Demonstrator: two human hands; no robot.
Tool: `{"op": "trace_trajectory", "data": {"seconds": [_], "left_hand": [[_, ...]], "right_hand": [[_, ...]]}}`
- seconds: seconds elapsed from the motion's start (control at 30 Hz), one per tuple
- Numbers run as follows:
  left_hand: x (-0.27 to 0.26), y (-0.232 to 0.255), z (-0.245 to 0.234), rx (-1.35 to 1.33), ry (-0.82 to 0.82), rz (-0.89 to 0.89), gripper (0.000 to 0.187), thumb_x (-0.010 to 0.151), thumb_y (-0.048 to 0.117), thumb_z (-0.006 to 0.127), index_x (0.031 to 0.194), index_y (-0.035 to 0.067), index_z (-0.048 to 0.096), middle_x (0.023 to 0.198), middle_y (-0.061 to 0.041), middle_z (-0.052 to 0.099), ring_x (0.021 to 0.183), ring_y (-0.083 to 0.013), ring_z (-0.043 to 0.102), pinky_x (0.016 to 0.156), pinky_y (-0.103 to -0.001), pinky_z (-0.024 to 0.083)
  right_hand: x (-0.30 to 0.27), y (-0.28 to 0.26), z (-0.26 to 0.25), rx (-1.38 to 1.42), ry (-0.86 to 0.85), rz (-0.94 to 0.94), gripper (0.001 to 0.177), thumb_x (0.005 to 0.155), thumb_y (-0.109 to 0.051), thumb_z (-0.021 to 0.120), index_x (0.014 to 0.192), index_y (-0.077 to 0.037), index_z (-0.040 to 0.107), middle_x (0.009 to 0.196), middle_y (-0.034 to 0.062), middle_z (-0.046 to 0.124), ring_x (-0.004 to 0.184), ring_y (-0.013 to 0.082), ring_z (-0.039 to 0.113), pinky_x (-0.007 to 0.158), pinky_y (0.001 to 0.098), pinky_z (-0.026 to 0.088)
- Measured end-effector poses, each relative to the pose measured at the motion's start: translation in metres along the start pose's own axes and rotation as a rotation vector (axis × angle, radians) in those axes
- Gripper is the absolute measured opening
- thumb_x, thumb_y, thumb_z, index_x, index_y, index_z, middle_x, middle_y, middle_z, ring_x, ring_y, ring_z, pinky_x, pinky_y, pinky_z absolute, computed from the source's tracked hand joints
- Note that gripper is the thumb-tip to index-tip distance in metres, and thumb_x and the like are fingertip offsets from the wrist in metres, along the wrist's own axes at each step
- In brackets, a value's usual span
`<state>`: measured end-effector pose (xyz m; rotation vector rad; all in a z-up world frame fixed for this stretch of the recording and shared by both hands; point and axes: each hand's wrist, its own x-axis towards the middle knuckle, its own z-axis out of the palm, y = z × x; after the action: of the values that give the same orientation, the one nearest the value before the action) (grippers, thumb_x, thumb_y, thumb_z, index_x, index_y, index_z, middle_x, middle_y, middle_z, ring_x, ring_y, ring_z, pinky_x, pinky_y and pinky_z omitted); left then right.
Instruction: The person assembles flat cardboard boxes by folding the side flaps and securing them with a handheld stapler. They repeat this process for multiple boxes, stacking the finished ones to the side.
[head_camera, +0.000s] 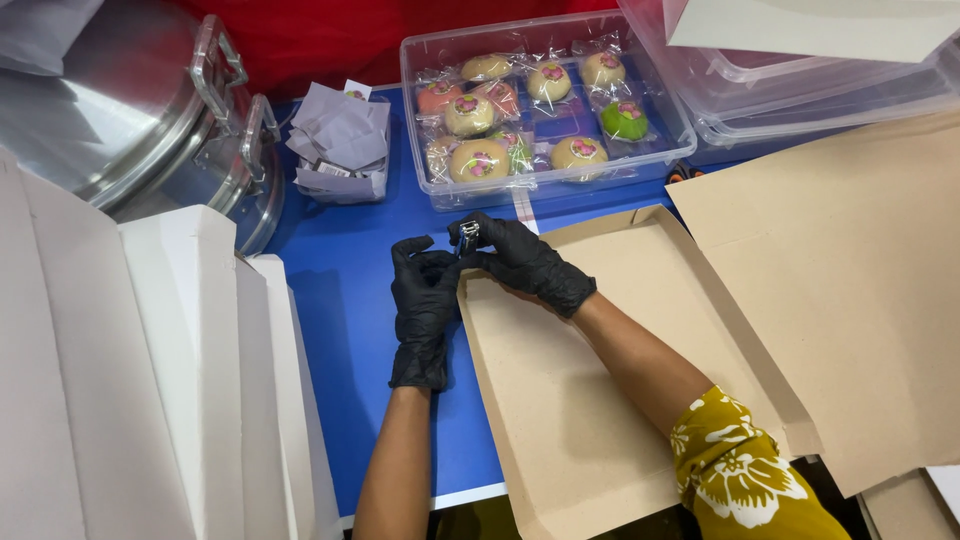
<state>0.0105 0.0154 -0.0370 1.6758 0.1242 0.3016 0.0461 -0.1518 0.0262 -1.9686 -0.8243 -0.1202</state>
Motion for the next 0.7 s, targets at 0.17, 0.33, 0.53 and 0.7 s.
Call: {"op": "trace_trajectory", "data": {"seconds": [0.17, 0.33, 0.53, 0.7], "left_hand": [[-0.001, 0.0, 0.001, 0.028, -0.016, 0.008, 0.04, 0.087, 0.007, 0.075, 0.119, 0.02, 0.054, 0.092, -0.004, 0.079, 0.087, -0.0181, 0.074, 0.077, -0.033, 0.062], [-0.001, 0.005, 0.002, 0.004, -0.051, 0.013, 0.034, 0.089, 0.004, 0.07, 0.117, 0.018, 0.056, 0.094, -0.006, 0.08, 0.09, -0.0195, 0.075, 0.079, -0.034, 0.062], [-0.001, 0.004, 0.001, 0.015, -0.041, 0.011, 0.032, 0.088, 0.004, 0.072, 0.114, 0.017, 0.058, 0.094, -0.006, 0.08, 0.093, -0.0195, 0.075, 0.081, -0.035, 0.063], [-0.001, 0.008, 0.0, 0.009, -0.031, 0.005, 0.03, 0.088, 0.004, 0.073, 0.11, 0.017, 0.058, 0.095, -0.009, 0.079, 0.096, -0.0208, 0.075, 0.084, -0.037, 0.063]], "right_hand": [[0.002, -0.001, -0.013, -0.008, -0.026, 0.012, 0.02, 0.089, -0.011, 0.079, 0.102, -0.013, 0.064, 0.087, 0.0095, 0.076, 0.09, 0.0297, 0.075, 0.086, 0.0431, 0.058], [0.0, -0.001, -0.015, -0.025, -0.033, 0.038, 0.022, 0.088, -0.011, 0.08, 0.103, -0.013, 0.065, 0.086, 0.0091, 0.076, 0.089, 0.029, 0.075, 0.087, 0.0433, 0.058], [0.002, 0.016, -0.009, 0.029, -0.024, 0.035, 0.022, 0.088, -0.015, 0.082, 0.103, -0.018, 0.066, 0.087, 0.0029, 0.076, 0.091, 0.0224, 0.075, 0.087, 0.0396, 0.058], [0.002, 0.009, -0.01, 0.019, -0.008, 0.048, 0.02, 0.087, -0.014, 0.082, 0.098, -0.017, 0.066, 0.085, 0.0027, 0.076, 0.089, 0.0223, 0.076, 0.087, 0.0392, 0.059]]}}
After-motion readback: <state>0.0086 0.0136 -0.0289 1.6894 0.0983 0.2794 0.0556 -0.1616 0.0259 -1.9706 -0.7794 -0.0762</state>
